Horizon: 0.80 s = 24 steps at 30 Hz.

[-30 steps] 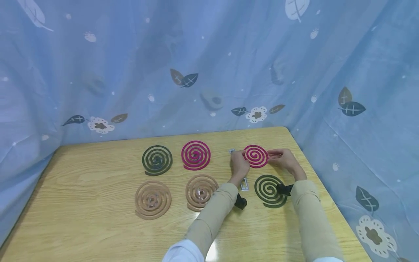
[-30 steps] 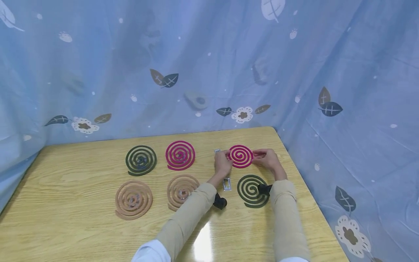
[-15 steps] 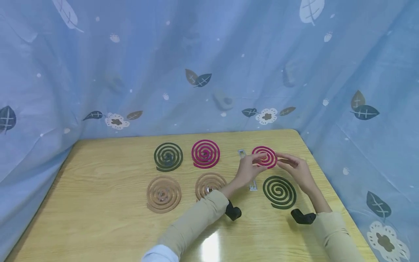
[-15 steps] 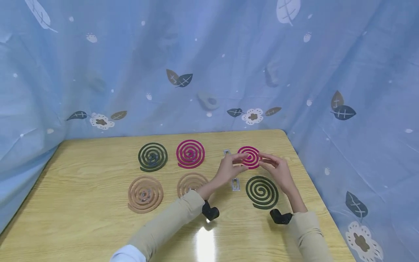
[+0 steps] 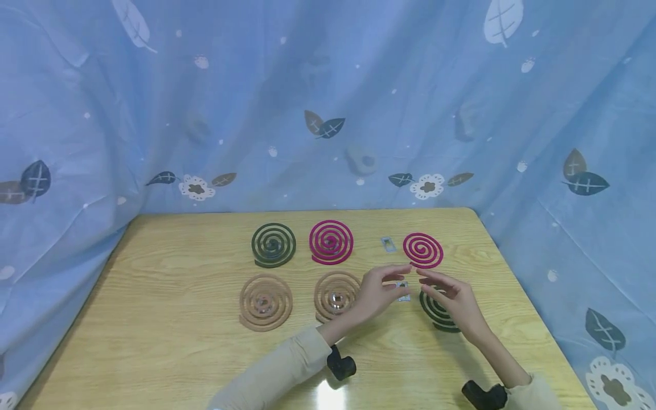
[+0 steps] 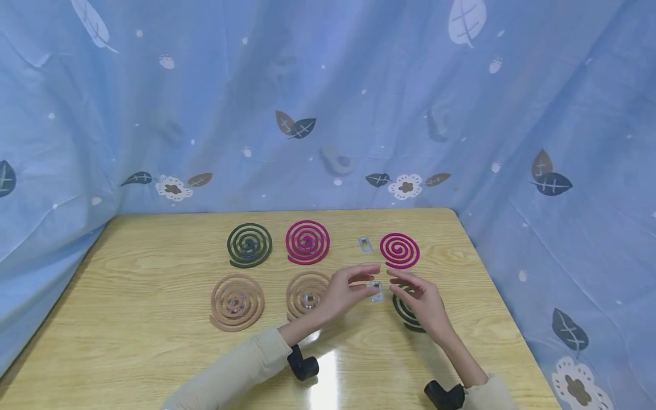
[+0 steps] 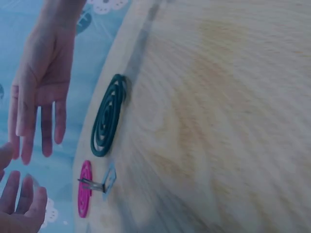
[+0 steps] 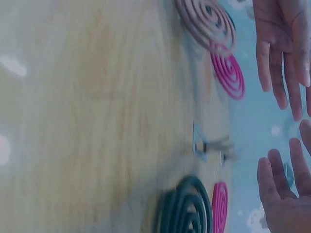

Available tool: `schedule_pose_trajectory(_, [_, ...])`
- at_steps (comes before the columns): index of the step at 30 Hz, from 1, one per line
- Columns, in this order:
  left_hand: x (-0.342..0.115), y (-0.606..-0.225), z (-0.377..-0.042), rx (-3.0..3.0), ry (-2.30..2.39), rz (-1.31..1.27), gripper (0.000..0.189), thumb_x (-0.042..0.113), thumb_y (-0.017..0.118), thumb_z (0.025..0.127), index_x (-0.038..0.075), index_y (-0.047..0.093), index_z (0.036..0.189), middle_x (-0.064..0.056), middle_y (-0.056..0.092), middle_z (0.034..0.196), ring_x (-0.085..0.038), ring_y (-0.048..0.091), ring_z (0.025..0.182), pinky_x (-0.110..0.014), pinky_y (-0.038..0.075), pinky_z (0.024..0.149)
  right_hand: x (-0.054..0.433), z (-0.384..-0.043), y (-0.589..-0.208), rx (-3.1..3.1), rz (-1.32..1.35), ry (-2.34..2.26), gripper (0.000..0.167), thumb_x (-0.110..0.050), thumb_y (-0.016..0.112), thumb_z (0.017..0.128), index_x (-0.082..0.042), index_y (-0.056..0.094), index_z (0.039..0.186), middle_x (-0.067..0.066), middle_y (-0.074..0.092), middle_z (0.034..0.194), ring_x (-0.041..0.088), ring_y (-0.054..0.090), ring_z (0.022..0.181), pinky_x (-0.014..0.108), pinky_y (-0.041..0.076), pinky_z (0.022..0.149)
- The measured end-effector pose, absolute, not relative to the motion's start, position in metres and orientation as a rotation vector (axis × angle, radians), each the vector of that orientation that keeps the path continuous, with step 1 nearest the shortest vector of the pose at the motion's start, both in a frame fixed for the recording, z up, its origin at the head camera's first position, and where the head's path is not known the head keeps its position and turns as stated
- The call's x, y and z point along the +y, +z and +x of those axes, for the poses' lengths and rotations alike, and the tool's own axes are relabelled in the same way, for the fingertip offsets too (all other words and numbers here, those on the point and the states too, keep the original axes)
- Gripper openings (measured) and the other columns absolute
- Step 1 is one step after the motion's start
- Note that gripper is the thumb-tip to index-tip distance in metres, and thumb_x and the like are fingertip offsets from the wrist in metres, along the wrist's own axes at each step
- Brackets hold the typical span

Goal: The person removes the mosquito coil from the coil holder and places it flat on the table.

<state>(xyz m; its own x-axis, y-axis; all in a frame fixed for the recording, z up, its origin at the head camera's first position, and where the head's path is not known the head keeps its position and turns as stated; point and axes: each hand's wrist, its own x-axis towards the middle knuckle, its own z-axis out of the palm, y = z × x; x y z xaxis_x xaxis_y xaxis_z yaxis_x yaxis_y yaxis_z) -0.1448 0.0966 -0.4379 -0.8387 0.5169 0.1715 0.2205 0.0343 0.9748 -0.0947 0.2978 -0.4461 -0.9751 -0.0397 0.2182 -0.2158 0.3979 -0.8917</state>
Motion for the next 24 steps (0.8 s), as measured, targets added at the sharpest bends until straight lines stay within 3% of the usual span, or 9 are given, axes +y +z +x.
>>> schedule_pose_trajectory(3, [0.083, -0.440, -0.140, 2.052, 1.914, 0.738, 0.041, 0.007, 0.070, 0.087, 0.005, 0.061, 0.127, -0.008, 0.063, 0.126, -0.026, 0.060, 0.113, -0.033, 0.051, 0.097, 0.288, -0.089, -0.448, -2.474, 0.222, 1.688, 0.034, -0.007, 0.062, 0.093, 0.001, 0.060, 0.126, 0.009, 0.067, 0.114, 0.004, 0.061, 0.100, 0.015, 0.054, 0.079])
schedule_pose_trajectory(10, [0.051, -0.446, -0.132, 2.060, 1.928, 0.677, 0.041, 0.002, 0.069, 0.086, 0.002, 0.060, 0.126, -0.011, 0.062, 0.126, -0.031, 0.058, 0.115, -0.034, 0.051, 0.097, 0.270, -0.083, -0.457, -2.434, 0.356, 1.808, 0.033, -0.003, 0.060, 0.093, 0.003, 0.059, 0.126, 0.015, 0.061, 0.125, 0.008, 0.058, 0.110, 0.015, 0.049, 0.093])
schedule_pose_trajectory(19, [-0.002, -0.459, -0.127, 2.090, 2.036, 0.575, 0.038, -0.003, 0.069, 0.084, -0.005, 0.061, 0.122, -0.022, 0.063, 0.117, -0.038, 0.059, 0.109, -0.033, 0.054, 0.093, 0.253, -0.085, -0.470, -2.431, 0.445, 1.922, 0.033, 0.001, 0.059, 0.092, 0.004, 0.058, 0.125, 0.015, 0.060, 0.127, 0.012, 0.060, 0.109, 0.020, 0.051, 0.092])
schedule_pose_trajectory(24, [-0.035, -0.461, -0.127, 2.135, 2.022, 0.495, 0.036, -0.006, 0.065, 0.086, -0.008, 0.060, 0.122, -0.023, 0.060, 0.124, -0.037, 0.056, 0.117, -0.032, 0.050, 0.098, 0.244, -0.093, -0.477, -2.407, 0.514, 1.984, 0.034, 0.004, 0.061, 0.090, 0.006, 0.059, 0.123, 0.015, 0.061, 0.126, 0.011, 0.061, 0.108, 0.025, 0.053, 0.091])
